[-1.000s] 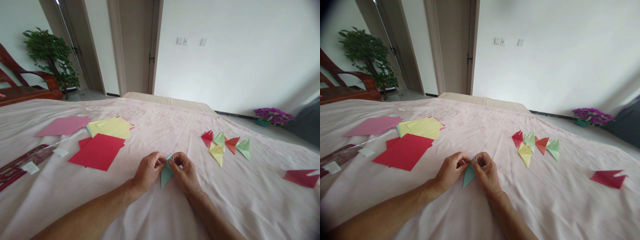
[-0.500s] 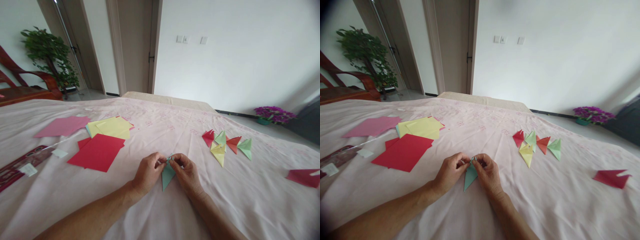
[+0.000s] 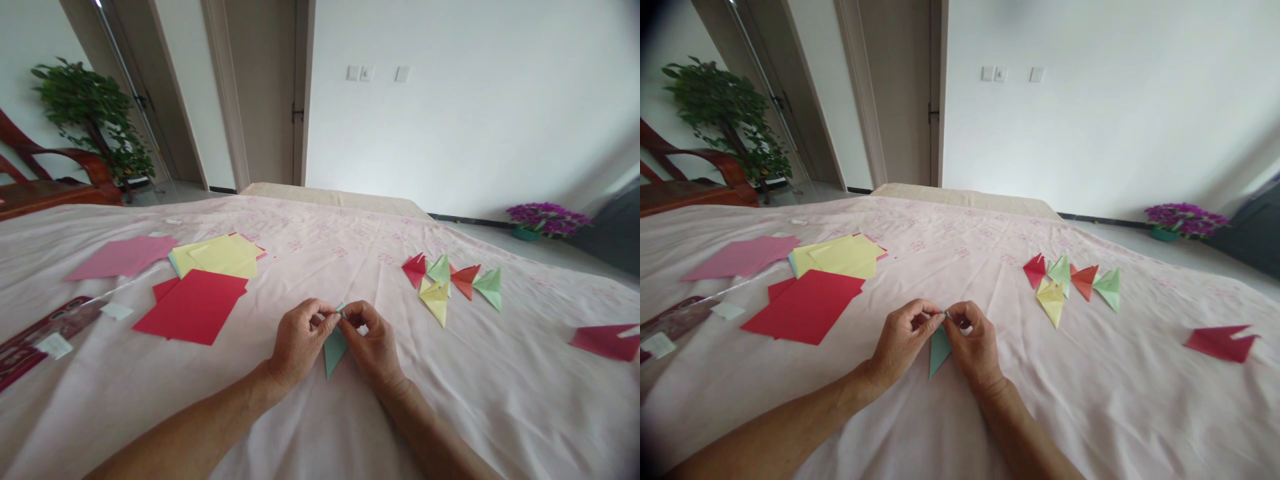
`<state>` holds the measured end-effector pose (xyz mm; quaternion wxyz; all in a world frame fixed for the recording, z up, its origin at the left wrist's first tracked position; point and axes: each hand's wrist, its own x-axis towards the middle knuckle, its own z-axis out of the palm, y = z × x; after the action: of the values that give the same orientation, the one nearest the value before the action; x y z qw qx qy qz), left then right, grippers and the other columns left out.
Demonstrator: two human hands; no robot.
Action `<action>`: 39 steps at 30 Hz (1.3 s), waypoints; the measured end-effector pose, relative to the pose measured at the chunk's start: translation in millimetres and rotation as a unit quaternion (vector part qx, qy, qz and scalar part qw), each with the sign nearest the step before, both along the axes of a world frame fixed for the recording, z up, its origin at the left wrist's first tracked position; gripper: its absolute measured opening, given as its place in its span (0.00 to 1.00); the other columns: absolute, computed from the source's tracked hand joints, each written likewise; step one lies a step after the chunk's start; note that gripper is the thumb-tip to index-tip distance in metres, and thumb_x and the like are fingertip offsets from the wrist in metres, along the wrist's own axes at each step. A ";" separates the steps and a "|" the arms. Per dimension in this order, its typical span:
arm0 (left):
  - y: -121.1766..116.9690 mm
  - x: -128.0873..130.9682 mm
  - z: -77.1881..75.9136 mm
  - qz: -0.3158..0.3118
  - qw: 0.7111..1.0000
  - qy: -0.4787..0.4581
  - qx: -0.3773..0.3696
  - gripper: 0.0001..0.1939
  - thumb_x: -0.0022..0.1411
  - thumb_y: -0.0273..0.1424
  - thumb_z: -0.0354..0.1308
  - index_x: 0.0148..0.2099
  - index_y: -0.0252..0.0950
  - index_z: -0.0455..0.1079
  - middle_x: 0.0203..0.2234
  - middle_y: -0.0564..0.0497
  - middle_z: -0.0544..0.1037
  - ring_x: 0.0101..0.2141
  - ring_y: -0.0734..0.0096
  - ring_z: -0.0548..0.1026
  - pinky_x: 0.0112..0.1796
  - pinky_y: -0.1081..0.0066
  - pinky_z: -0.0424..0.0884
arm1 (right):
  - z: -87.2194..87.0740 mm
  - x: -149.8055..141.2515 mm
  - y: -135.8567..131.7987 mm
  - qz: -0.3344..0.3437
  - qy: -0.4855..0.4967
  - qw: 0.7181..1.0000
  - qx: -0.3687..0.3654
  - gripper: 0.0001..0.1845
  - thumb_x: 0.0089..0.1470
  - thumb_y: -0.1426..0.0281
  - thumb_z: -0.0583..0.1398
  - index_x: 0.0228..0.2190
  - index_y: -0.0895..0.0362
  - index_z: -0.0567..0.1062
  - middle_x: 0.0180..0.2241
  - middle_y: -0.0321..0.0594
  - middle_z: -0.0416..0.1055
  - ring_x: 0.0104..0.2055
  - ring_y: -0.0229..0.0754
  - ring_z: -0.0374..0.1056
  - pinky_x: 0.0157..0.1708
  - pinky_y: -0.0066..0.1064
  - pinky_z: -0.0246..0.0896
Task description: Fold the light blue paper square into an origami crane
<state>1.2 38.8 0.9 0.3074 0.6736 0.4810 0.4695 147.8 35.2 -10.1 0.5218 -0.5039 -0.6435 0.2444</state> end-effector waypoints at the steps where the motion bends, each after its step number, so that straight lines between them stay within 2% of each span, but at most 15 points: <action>1: -0.1 0.1 1.6 0.004 1.000 0.003 -0.003 0.09 0.61 0.36 0.57 0.35 0.37 0.73 0.29 0.52 0.78 0.28 0.72 0.75 0.31 0.76 0.68 | -0.3 -0.2 0.2 0.000 -0.003 1.000 0.006 0.07 0.52 0.68 0.61 0.25 0.56 0.71 0.23 0.32 0.67 0.26 0.36 0.60 0.29 0.27 0.58; 7: 2.3 0.4 7.6 0.025 0.999 0.021 -0.042 0.12 0.59 0.41 0.58 0.33 0.38 0.73 0.26 0.54 0.78 0.26 0.72 0.74 0.29 0.75 0.66 | -2.9 -0.1 2.1 -0.003 -0.010 1.000 0.013 0.08 0.53 0.68 0.62 0.24 0.56 0.71 0.23 0.33 0.66 0.26 0.36 0.60 0.28 0.28 0.57; 15: 8.4 -0.5 4.9 -0.008 0.997 -0.032 -0.073 0.15 0.59 0.43 0.57 0.33 0.36 0.73 0.25 0.52 0.78 0.27 0.69 0.75 0.29 0.74 0.68 | -2.3 -0.3 1.4 0.005 0.006 1.000 -0.004 0.06 0.51 0.68 0.63 0.24 0.56 0.73 0.23 0.33 0.68 0.27 0.37 0.62 0.29 0.28 0.58; 23: 8.7 -1.2 6.0 -0.015 0.997 -0.012 -0.069 0.13 0.58 0.40 0.57 0.32 0.36 0.73 0.25 0.52 0.78 0.27 0.70 0.75 0.29 0.74 0.68 | -2.7 0.7 4.1 0.000 -0.001 1.000 -0.006 0.01 0.49 0.72 0.62 0.26 0.56 0.74 0.23 0.33 0.68 0.26 0.36 0.63 0.28 0.26 0.59; 28: 7.8 -1.1 9.3 0.003 0.996 0.023 -0.083 0.12 0.57 0.40 0.57 0.30 0.37 0.73 0.25 0.53 0.79 0.27 0.69 0.75 0.29 0.74 0.67 | -1.7 1.3 2.8 0.009 -0.021 1.000 0.014 0.04 0.50 0.73 0.61 0.27 0.56 0.76 0.25 0.35 0.69 0.27 0.37 0.64 0.29 0.27 0.60; 34: 10.9 -1.3 10.0 0.016 0.993 0.004 -0.114 0.10 0.54 0.37 0.56 0.28 0.37 0.74 0.23 0.52 0.78 0.28 0.68 0.75 0.29 0.74 0.67 | -3.6 1.1 2.4 0.012 -0.045 0.998 0.040 0.05 0.52 0.73 0.61 0.29 0.54 0.79 0.26 0.36 0.70 0.29 0.37 0.66 0.30 0.28 0.61; 39: 13.7 -1.6 8.6 -0.011 0.988 -0.042 -0.145 0.10 0.54 0.35 0.55 0.28 0.35 0.73 0.22 0.53 0.76 0.27 0.70 0.73 0.29 0.74 0.67 | -3.8 1.7 2.3 0.015 -0.049 0.998 0.043 0.06 0.53 0.72 0.62 0.32 0.52 0.80 0.27 0.36 0.72 0.30 0.38 0.67 0.32 0.29 0.62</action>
<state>-0.4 52.5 9.5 0.4268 0.6070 0.5234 0.4189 149.5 37.5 -13.9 0.5072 -0.4827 -0.6855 0.1999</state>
